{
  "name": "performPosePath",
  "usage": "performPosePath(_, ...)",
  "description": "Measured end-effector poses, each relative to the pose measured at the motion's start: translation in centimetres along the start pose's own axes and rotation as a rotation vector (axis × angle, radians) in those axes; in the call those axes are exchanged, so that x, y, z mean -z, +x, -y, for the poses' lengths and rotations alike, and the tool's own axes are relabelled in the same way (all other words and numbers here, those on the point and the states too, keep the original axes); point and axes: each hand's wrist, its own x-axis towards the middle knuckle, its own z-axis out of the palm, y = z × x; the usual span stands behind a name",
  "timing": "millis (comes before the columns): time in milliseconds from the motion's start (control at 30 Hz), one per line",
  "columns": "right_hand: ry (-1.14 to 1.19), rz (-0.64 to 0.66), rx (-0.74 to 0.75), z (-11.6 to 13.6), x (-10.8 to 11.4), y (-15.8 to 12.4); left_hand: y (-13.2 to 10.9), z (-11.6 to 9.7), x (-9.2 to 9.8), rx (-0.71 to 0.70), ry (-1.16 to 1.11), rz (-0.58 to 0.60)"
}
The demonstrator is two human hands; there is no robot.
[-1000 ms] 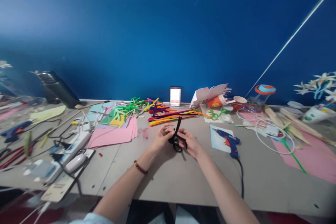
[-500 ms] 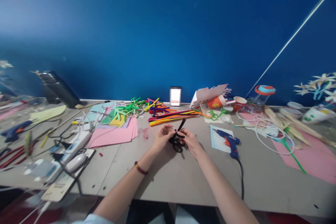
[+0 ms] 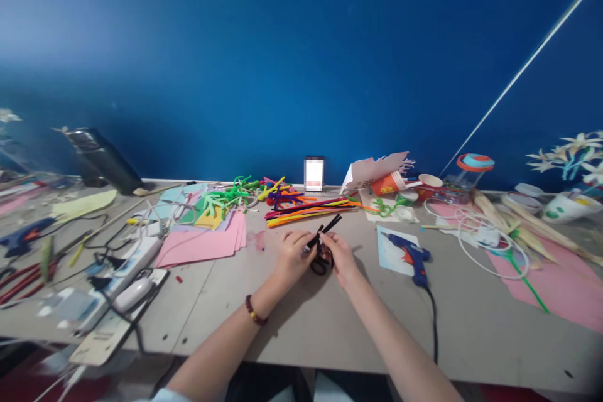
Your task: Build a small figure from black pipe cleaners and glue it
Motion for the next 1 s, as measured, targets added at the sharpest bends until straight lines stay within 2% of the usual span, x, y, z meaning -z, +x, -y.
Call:
performPosePath(133, 0.004, 0.004, 0.032, -0.6, -0.3, -0.1, -0.4, 0.8, -0.3, -0.011, 0.045, -0.029)
performPosePath(267, 0.004, 0.024, 0.035, -1.0, -0.5, -0.1, -0.3, 0.6, -0.3, 0.020, 0.016, -0.039)
performPosePath(367, -0.062, 0.006, 0.082, -0.9, -0.4, -0.1, -0.1, 0.2, -0.5, 0.122, -0.127, -0.014)
performPosePath(500, -0.300, -0.016, 0.276, -0.4, 0.2, -0.1, 0.1, 0.1, -0.9, 0.318, -0.418, 0.009)
performPosePath(567, -0.432, 0.019, 0.354, 0.0, 0.7, 0.1, 0.2, 0.2, -1.0, 0.393, -0.522, 0.062)
performPosePath(667, -0.568, 0.049, 0.402, 0.8, 1.3, 0.5, 0.3, 0.0, -0.7, 0.490, -0.723, 0.227)
performPosePath(733, -0.583, 0.083, 0.395, 1.4, 1.7, 0.7, 0.4, -0.2, -0.4, 0.538, -0.872, 0.309)
performPosePath(800, -0.547, 0.179, 0.344, 2.0, 2.0, 0.7, 0.5, -0.5, 0.0, 0.571, -0.972, 0.360)
performPosePath(900, -0.473, 0.314, 0.223, 2.7, 2.1, 0.3, 0.6, -0.9, 0.4, 0.626, -1.045, 0.432)
performPosePath(1000, -0.383, 0.363, 0.084, 3.0, 2.0, -0.4, 0.5, -1.1, 0.7, 0.697, -1.117, 0.495)
